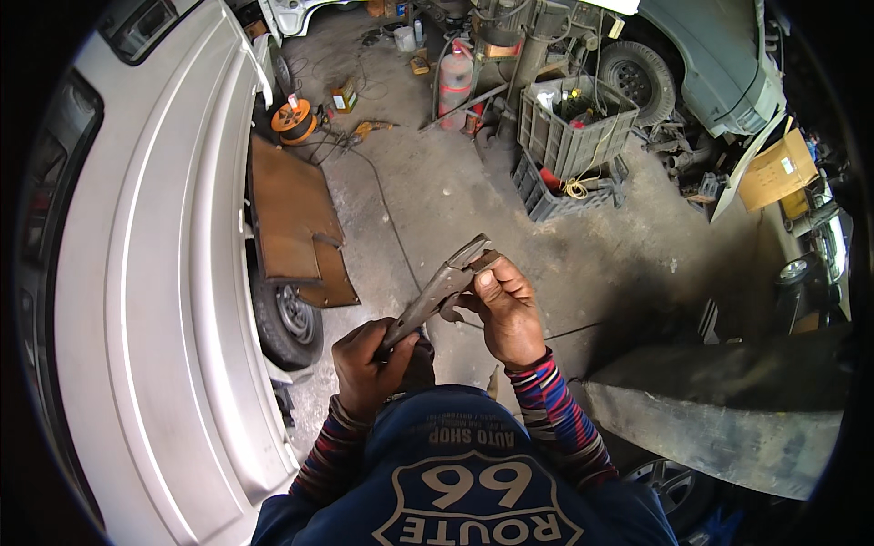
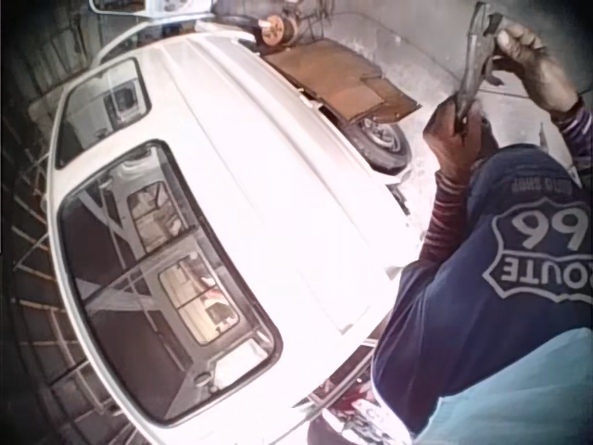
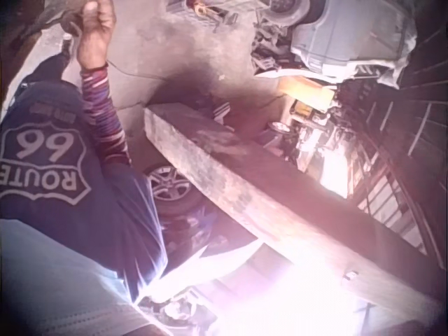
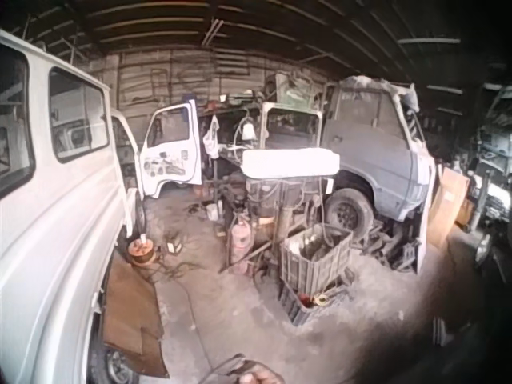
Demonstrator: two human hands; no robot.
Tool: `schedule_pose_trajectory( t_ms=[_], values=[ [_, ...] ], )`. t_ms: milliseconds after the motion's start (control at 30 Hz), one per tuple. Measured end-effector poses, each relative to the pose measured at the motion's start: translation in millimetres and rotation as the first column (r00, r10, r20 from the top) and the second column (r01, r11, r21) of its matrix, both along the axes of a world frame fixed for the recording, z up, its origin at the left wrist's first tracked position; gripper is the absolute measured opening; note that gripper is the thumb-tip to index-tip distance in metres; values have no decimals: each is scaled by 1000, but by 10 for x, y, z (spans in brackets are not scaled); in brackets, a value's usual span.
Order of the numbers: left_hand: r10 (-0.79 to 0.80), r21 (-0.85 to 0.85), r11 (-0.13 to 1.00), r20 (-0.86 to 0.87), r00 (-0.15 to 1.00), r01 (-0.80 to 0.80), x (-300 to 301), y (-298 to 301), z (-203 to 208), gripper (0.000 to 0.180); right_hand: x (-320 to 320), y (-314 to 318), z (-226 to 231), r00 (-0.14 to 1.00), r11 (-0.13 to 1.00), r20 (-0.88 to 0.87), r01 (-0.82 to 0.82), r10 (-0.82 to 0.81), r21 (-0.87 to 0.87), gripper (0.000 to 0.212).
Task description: The person handles pliers and a small red tool, then moves to a white van and works on interior wiring near the dashboard using a flashlight. The person manipulates wires and components inside the vehicle's cabin.
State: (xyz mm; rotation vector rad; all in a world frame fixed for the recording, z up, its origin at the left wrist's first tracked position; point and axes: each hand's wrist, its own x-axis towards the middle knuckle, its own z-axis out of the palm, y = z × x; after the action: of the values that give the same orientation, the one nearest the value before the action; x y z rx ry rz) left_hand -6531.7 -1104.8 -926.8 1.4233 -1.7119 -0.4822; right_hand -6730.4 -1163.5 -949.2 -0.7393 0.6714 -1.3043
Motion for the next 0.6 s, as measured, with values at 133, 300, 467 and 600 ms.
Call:
schedule_pose_trajectory(
  t_ms=[133,300,467,600],
  values=[
    [-101,227,961,-237,966,156,457,-1032,185,23,276,-940,305,996,1000,-92,-3,4,12,29],
    [68,503,582,-813,578,639,917,-2160,263,50,588,-1898,490,998,998,6,-56,56,3,39],
    [516,201,271,-856,35,941,976,-2731,205,53,953,-2540,382,972,991,-195,-125,132,48,53],
    [498,-155,239,-828,-258,959,882,-2993,147,50,1127,-2870,358,913,891,104,-409,396,199,55]
  ],
)
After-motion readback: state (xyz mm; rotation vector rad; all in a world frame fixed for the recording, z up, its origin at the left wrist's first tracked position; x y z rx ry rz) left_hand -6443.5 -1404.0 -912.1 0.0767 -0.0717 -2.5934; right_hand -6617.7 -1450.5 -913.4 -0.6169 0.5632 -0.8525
